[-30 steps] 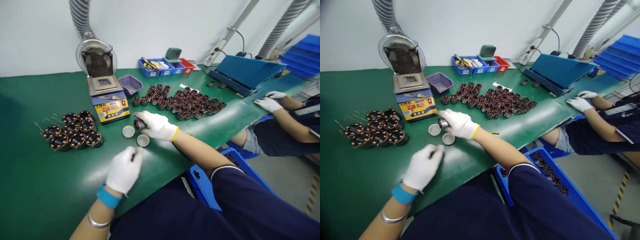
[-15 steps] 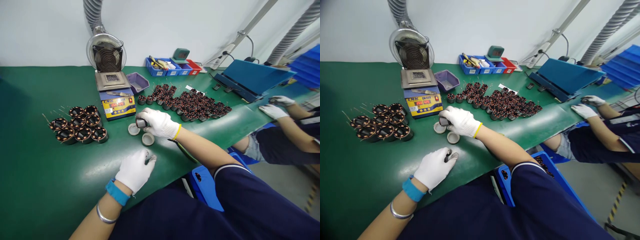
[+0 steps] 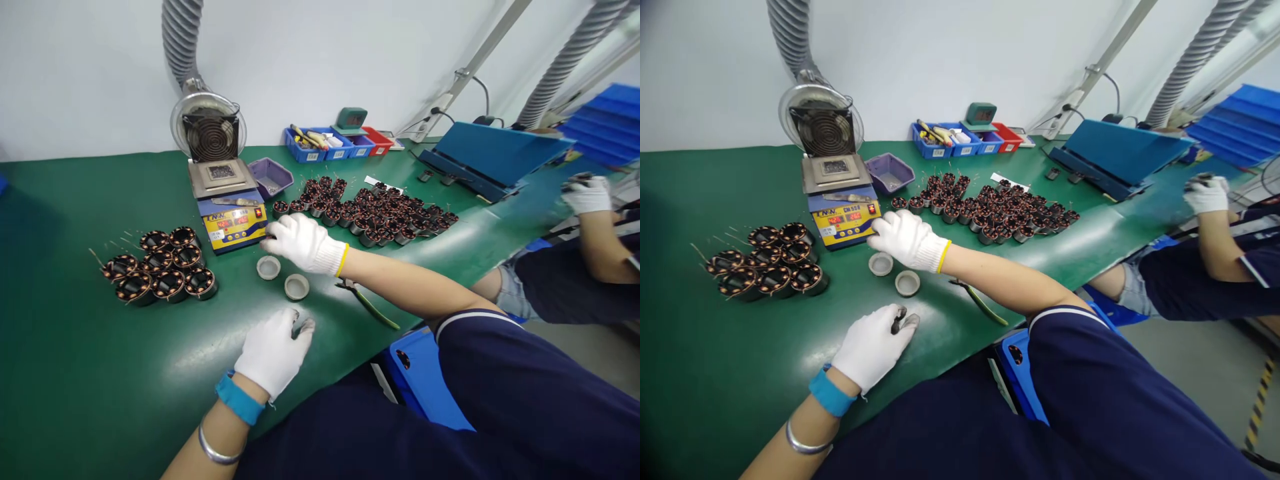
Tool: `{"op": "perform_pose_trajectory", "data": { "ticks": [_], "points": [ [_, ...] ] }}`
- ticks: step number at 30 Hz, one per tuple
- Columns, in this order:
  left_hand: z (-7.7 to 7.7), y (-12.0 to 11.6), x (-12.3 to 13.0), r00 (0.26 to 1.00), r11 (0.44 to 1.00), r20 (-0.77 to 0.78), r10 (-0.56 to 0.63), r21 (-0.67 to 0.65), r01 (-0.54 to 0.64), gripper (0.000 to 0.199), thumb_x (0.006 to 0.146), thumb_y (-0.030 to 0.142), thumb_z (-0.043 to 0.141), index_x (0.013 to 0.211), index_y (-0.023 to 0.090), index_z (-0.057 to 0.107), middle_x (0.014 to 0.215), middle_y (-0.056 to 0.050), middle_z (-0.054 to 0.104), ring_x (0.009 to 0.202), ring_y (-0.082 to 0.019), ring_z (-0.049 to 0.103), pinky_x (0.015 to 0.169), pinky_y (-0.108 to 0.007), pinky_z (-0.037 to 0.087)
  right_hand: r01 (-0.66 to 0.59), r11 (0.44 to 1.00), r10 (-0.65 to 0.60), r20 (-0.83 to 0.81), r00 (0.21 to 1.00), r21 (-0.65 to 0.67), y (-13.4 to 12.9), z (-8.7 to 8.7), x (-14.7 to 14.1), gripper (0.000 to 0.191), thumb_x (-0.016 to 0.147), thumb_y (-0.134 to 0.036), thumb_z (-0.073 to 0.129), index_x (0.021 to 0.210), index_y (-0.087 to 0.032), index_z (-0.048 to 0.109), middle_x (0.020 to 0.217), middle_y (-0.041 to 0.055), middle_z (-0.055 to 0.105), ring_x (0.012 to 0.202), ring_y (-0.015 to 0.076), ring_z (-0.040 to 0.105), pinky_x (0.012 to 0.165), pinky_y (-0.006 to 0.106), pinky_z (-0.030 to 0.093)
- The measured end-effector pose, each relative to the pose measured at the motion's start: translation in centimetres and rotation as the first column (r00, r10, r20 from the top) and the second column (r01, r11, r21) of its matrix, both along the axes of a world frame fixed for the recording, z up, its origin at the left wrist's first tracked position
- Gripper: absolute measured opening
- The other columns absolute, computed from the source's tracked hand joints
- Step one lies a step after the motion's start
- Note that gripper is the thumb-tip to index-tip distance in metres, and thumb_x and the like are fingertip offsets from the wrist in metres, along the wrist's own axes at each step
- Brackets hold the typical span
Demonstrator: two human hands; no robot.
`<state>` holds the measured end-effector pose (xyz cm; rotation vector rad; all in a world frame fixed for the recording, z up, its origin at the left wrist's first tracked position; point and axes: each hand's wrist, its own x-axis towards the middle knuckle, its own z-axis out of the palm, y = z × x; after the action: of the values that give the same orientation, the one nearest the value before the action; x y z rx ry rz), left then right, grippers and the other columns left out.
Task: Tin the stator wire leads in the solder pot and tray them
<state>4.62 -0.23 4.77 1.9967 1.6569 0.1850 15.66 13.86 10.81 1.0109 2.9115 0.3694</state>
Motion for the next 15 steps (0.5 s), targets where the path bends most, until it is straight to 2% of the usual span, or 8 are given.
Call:
{"op": "perform_pose_trajectory", "data": {
  "ticks": [4, 6, 8, 11, 15],
  "points": [
    [0.1, 0.1, 0.1, 1.0, 1.0, -0.008, 0.006, -0.013, -0.006, 0.03, 0.096, 0.045, 0.041, 0.081, 0.024, 0.055, 0.08, -0.004, 0.067, 0.078, -0.024, 0.064, 0.059, -0.032, 0.029, 0.047, 0.975, -0.033, -0.067, 0.997, 0.215, 5.5, 4.1, -3.1, 0.033, 0.1, -0.024, 0.035, 0.123, -0.022, 0.058, 0.122, 0.0086, 0.054, 0.109, 0.0274, 0.051, 0.087, 0.043, 0.047],
    [0.2, 0.1, 0.1, 1.0, 0.999, -0.012, 0.019, -0.026, -0.019, 0.03, 0.095, 0.045, 0.042, 0.078, 0.024, 0.054, 0.077, -0.003, 0.066, 0.076, -0.022, 0.063, 0.058, -0.032, 0.027, 0.154, 0.965, -0.115, -0.184, 0.976, 0.21, 9.0, 6.0, -5.9, 0.034, 0.099, -0.026, 0.035, 0.124, -0.018, 0.057, 0.123, 0.0112, 0.052, 0.113, 0.0312, 0.05, 0.089, 0.048, 0.046],
    [0.3, 0.2, 0.1, 1.0, 0.999, 0.0, 0.026, -0.033, -0.026, 0.03, 0.095, 0.045, 0.042, 0.076, 0.024, 0.053, 0.076, -0.002, 0.065, 0.075, -0.022, 0.062, 0.057, -0.031, 0.026, 0.257, 0.951, -0.204, -0.276, 0.939, 0.172, 12.2, 7.2, -8.8, 0.036, 0.099, -0.026, 0.035, 0.124, -0.011, 0.055, 0.123, 0.0143, 0.051, 0.114, 0.0333, 0.049, 0.091, 0.051, 0.045],
    [0.4, 0.3, 0.1, 1.0, 0.999, 0.018, 0.023, -0.029, -0.022, 0.029, 0.095, 0.044, 0.042, 0.076, 0.024, 0.053, 0.076, -0.001, 0.066, 0.075, -0.021, 0.063, 0.058, -0.031, 0.025, 0.226, 0.963, -0.186, -0.245, 0.952, 0.148, 14.8, 7.2, -12.0, 0.034, 0.097, -0.021, 0.035, 0.121, -0.008, 0.056, 0.121, 0.017, 0.052, 0.116, 0.0343, 0.048, 0.094, 0.052, 0.043],
    [0.4, 0.4, 0.0, 0.999, 0.999, 0.021, 0.034, -0.033, -0.033, 0.029, 0.095, 0.045, 0.042, 0.081, 0.024, 0.057, 0.077, -0.001, 0.067, 0.077, -0.022, 0.063, 0.059, -0.032, 0.026, 0.036, 0.984, -0.024, -0.072, 0.997, 0.175, 14.9, 5.9, -13.2, 0.033, 0.092, -0.008, 0.037, 0.111, -0.01, 0.063, 0.12, 0.0163, 0.055, 0.119, 0.0346, 0.047, 0.096, 0.051, 0.043]
  ]
}}
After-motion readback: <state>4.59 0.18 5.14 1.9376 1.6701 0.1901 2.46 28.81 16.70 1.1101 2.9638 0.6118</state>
